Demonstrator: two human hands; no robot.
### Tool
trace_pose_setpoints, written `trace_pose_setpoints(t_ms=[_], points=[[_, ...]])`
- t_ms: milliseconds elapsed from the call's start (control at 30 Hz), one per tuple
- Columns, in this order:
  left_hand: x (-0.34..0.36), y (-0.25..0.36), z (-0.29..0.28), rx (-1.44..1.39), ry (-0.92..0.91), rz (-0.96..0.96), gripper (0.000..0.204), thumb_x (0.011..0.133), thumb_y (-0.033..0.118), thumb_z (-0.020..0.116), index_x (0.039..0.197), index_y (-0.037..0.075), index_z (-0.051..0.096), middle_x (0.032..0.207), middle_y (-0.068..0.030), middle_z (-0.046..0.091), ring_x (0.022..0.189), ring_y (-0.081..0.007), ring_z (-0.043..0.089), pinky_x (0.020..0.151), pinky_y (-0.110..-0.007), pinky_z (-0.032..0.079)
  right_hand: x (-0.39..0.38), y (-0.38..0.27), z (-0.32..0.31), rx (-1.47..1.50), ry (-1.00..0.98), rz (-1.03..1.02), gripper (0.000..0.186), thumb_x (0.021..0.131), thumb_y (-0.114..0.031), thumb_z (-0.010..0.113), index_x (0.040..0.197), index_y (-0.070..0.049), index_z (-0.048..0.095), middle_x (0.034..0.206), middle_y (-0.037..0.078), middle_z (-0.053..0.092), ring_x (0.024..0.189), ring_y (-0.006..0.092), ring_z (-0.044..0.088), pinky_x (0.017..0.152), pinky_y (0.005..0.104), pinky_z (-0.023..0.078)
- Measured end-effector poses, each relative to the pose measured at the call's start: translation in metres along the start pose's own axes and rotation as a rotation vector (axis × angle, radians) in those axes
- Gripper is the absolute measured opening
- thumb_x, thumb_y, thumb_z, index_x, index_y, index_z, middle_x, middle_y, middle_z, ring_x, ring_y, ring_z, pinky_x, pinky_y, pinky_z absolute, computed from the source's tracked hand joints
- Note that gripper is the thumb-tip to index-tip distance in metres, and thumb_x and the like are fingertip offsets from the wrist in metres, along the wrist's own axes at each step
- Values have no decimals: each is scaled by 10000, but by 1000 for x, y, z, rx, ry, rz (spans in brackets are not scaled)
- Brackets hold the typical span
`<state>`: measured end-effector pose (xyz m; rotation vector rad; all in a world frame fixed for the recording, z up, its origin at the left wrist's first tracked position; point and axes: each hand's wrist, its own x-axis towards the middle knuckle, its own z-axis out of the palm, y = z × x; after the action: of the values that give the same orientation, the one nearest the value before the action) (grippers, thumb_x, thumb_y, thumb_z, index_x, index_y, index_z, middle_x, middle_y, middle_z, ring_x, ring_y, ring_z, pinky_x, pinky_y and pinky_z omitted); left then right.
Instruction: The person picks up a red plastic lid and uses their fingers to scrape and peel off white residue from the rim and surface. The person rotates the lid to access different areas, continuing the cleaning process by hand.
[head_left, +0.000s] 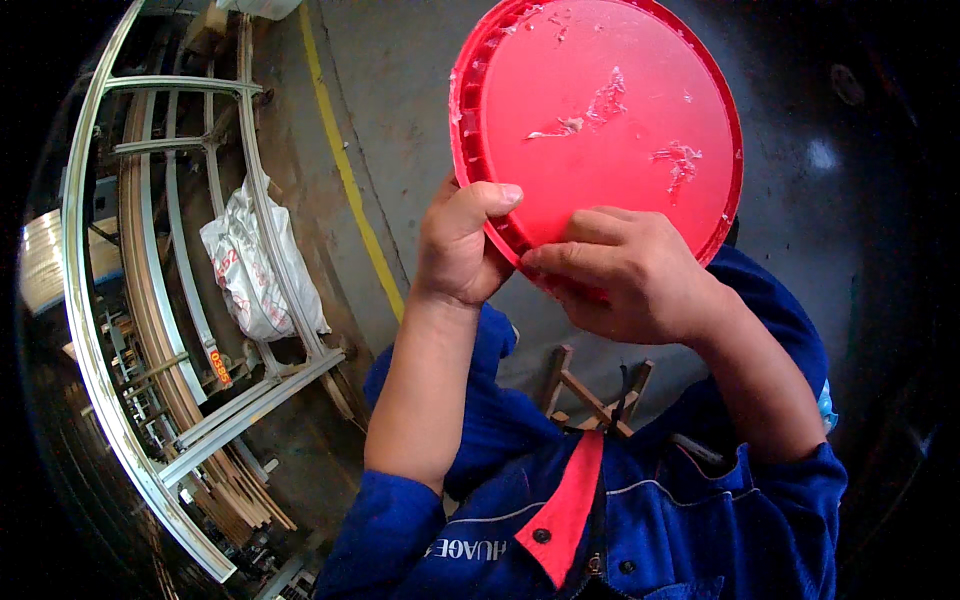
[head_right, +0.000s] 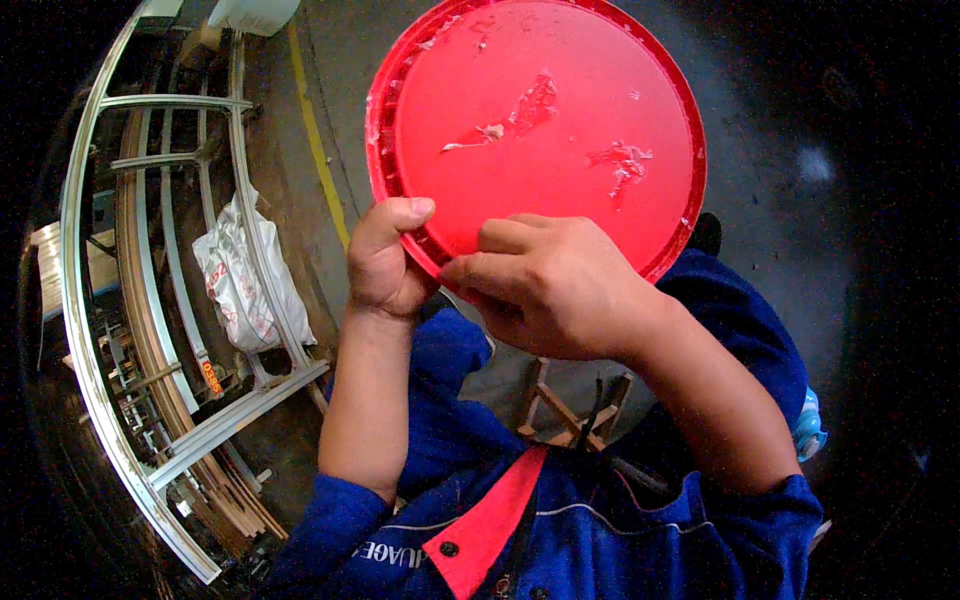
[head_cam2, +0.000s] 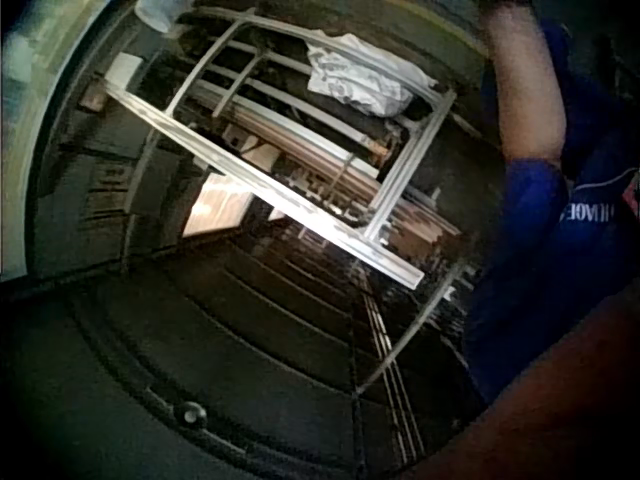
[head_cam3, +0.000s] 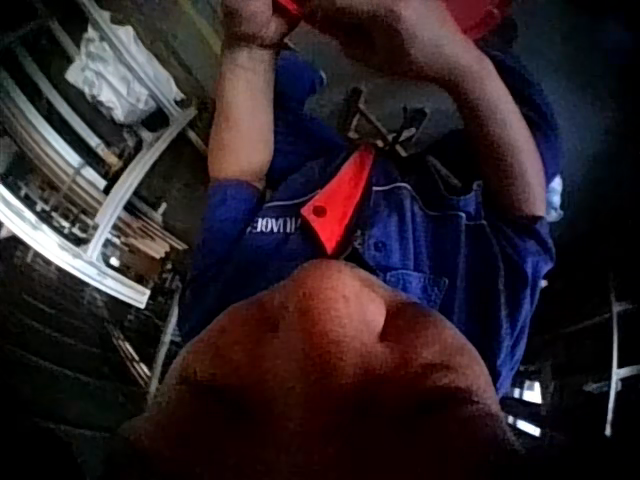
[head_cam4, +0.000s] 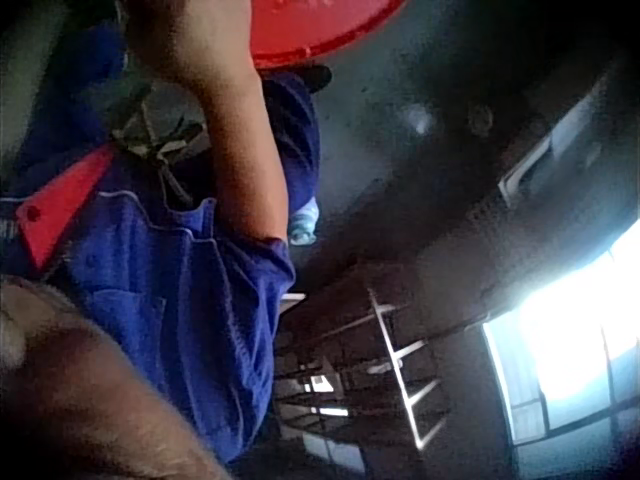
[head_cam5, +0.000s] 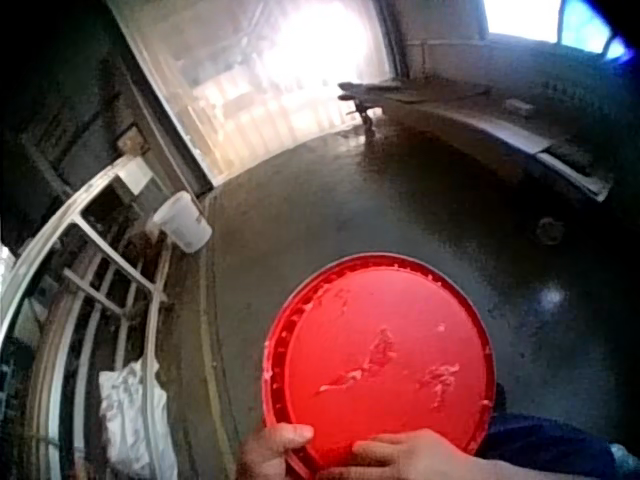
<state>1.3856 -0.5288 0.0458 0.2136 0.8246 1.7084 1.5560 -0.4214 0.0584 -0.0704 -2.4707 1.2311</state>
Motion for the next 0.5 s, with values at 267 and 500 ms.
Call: trace_pose_setpoints(t_ms=[267,500], points=[[3,-3,-3,-10,49,-8,582,866,6,558,1444,-45,507,1371,-212,624,1246,-347,639,1100,-486,514,0,5,9,-53,-43,-2,109,753,-109,715,813,-93,626,796,90,610,733,320,660,606,458,523],[4,-3,-7,94,45,-42,574,845,-39,564,1418,-38,542,1323,-200,656,1204,-321,662,1075,-462,529,4,5,4,57,-199,49,163,668,-106,717,753,-62,585,758,108,587,710,350,637,603,466,500]])
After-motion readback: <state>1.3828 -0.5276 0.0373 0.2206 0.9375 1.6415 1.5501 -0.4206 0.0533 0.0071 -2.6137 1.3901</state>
